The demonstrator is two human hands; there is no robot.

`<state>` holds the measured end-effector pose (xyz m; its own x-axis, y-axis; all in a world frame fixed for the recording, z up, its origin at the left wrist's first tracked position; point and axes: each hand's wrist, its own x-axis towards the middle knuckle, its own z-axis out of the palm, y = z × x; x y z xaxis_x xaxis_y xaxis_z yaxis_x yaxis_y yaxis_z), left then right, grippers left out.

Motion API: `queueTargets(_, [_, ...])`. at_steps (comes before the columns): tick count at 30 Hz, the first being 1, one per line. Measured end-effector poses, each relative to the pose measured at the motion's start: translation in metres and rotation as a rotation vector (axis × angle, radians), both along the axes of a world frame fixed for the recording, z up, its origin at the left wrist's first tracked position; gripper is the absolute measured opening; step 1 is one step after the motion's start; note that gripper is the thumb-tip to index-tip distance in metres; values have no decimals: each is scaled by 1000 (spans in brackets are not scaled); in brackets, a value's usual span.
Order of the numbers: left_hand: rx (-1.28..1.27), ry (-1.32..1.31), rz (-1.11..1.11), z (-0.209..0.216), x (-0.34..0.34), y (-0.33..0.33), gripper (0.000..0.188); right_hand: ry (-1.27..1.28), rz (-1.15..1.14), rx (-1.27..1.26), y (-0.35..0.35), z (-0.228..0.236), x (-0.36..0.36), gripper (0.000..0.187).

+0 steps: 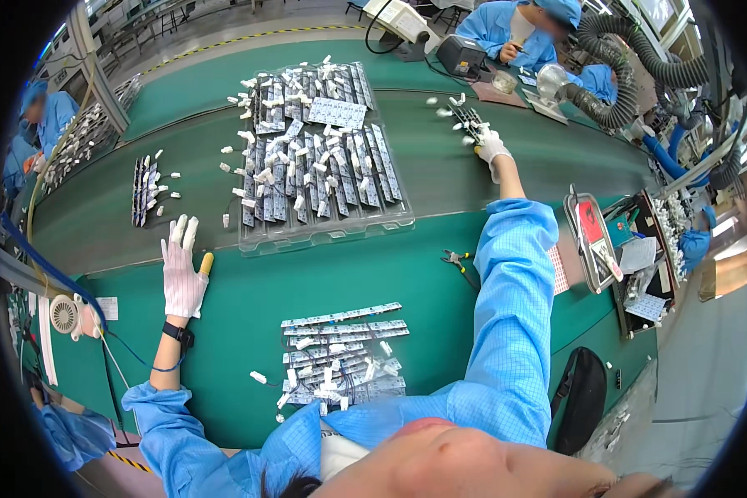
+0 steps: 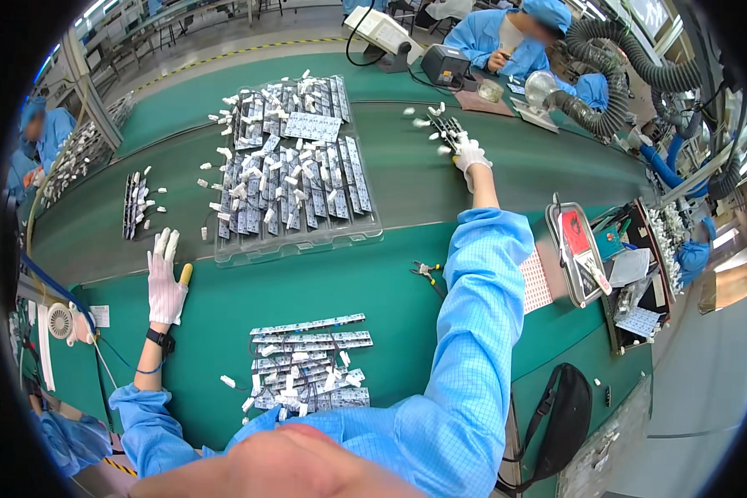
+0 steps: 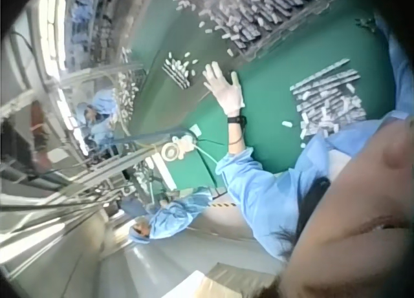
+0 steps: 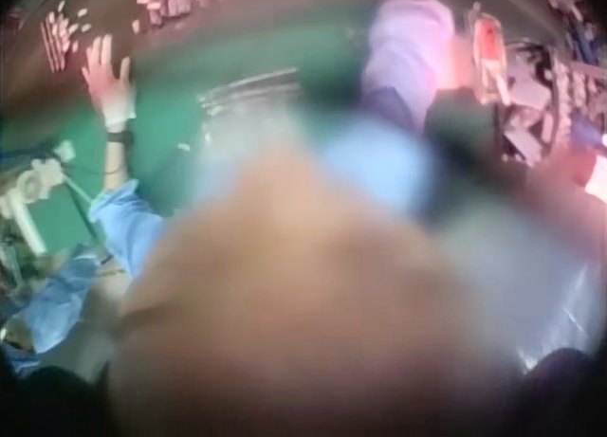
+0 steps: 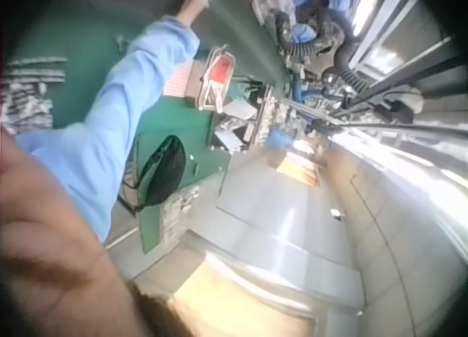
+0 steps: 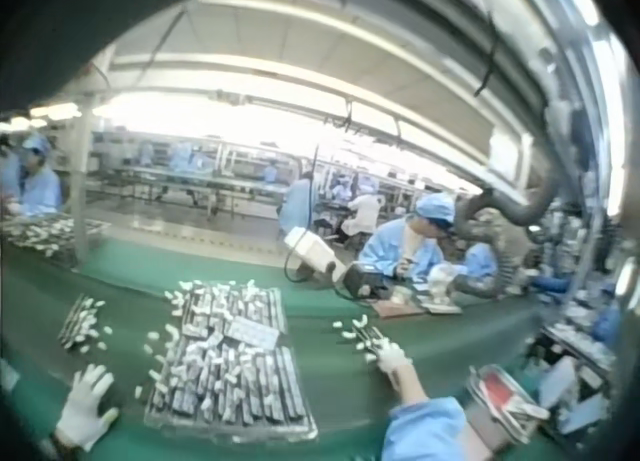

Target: Assembling electronic components onto LED circuit board strips at a manual assembly station.

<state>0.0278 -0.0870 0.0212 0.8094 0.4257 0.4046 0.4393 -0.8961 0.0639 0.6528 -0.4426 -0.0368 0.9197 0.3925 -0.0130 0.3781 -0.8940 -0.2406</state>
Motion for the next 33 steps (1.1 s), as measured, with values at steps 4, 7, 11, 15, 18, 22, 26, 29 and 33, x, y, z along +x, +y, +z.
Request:
queueTargets(4, [29, 13, 3, -3, 3, 9, 71, -99, 50, 410, 0, -33, -6, 51])
queueTargets(7, [92, -56, -46, -12, 7, 18, 67, 62, 400, 639, -10, 0, -49, 51])
queueTargets(11, [124, -121, -69, -29, 5, 28, 64, 409, 678, 743, 0, 82, -204, 53])
queueTargets(15, [74, -234, -177, -20, 7, 28, 60, 249, 1013, 289, 6, 70, -312, 53])
queueTargets(18, [-21, -349, -319, -6, 7, 9, 55, -291, 1226, 43, 30, 38, -375, 62])
queueTargets(22, [-611, -218, -759, 11, 3, -73, 50, -380, 1026, 134, 42, 70, -388, 78])
queueTargets(26, [-233, 120, -794, 6, -2, -126, 49, 150, 1022, 117, 20, 92, -359, 76])
queueTargets(29, [-235, 72, -764, 3, -3, -134, 48, 113, 923, 343, 19, 78, -346, 49])
queueTargets(33, [-259, 44, -743, -2, -10, -138, 48, -450, 650, 217, 32, 31, -382, 37])
